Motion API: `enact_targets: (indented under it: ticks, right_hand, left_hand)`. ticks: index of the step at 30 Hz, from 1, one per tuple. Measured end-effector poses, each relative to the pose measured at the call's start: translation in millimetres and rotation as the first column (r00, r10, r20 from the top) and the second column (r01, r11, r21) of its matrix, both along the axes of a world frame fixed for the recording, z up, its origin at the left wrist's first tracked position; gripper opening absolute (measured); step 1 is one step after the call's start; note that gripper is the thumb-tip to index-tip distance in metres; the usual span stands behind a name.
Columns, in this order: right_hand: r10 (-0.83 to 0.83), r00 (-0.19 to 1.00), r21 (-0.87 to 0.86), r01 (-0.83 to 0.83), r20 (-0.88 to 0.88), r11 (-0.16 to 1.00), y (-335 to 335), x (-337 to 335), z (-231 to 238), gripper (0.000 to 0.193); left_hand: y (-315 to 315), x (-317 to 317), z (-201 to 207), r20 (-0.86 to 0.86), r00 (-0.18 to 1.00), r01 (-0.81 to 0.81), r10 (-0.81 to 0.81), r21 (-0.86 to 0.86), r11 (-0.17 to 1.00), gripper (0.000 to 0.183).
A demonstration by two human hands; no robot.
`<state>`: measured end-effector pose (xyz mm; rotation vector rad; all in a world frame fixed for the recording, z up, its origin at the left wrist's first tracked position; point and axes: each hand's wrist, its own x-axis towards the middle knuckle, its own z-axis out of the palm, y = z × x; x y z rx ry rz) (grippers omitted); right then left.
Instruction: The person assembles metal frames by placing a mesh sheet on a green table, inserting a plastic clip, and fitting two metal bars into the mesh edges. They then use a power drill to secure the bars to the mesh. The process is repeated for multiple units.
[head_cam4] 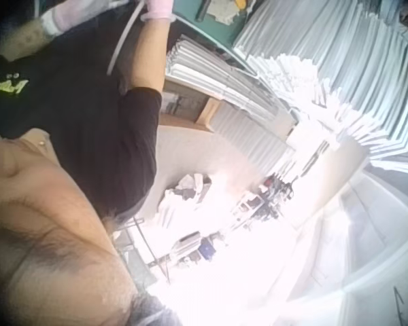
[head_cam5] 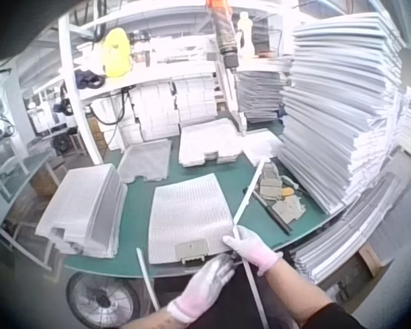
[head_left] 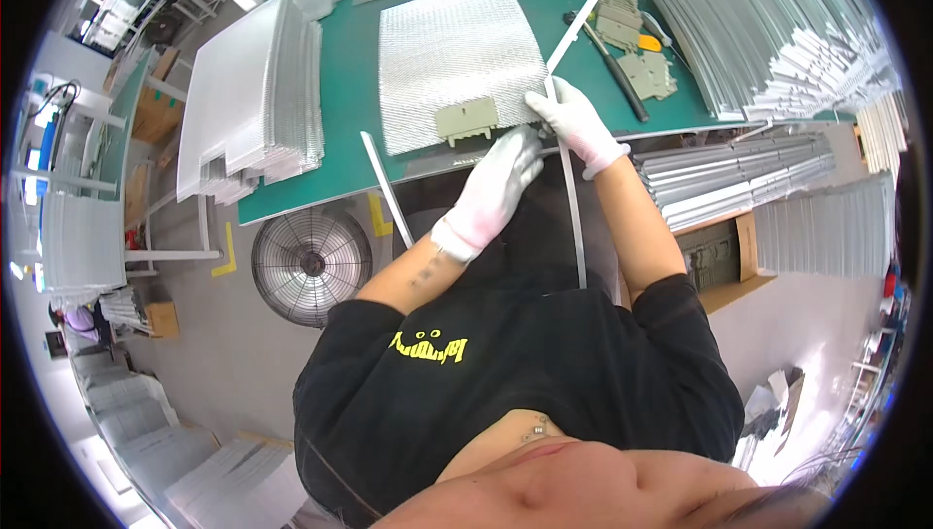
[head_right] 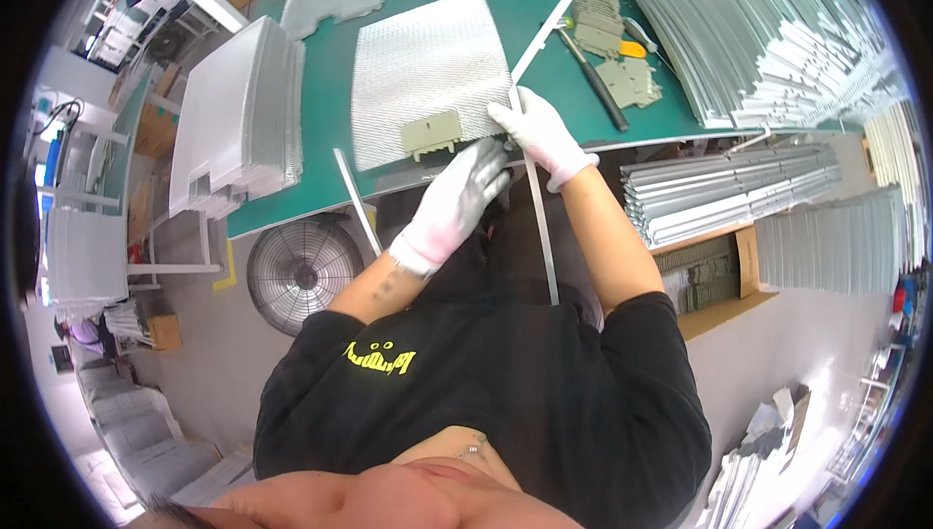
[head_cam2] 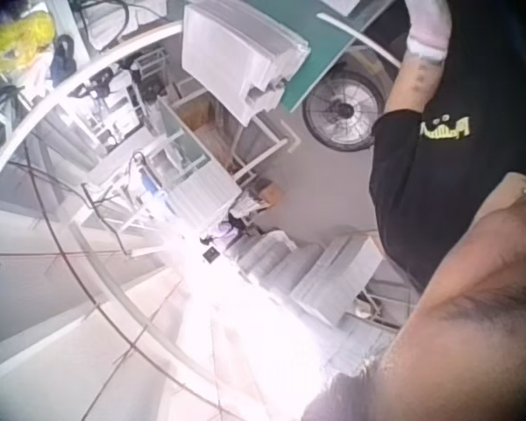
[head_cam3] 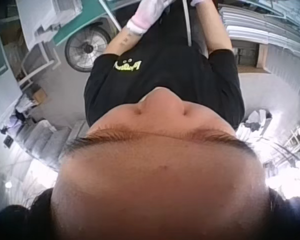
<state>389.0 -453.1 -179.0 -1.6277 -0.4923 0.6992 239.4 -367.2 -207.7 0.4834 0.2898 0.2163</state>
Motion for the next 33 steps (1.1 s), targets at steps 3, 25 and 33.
enact_targets:
  ticks: [3, 25, 33]
  right_hand:
    - [0.038, 0.989, 0.096, -0.024, -0.142, 0.995, -10, 10, -18, 0.026]
    - [0.061, 0.997, 0.420, -0.032, -0.056, 0.907, -20, -22, 24, 0.029]
    - [0.105, 0.982, 0.544, -0.176, 0.160, 0.821, -5, -68, 99, 0.059]
  left_hand:
    - [74, -51, 36, 0.046, 0.998, -0.011, -0.053, 0.844, 0.536, 0.042]
    - [99, -78, 85, 0.409, 0.802, -0.557, 0.436, 0.776, 0.297, 0.071]
    - [126, -147, 88, 0.259, 0.777, -0.566, 0.574, 0.686, 0.457, 0.049]
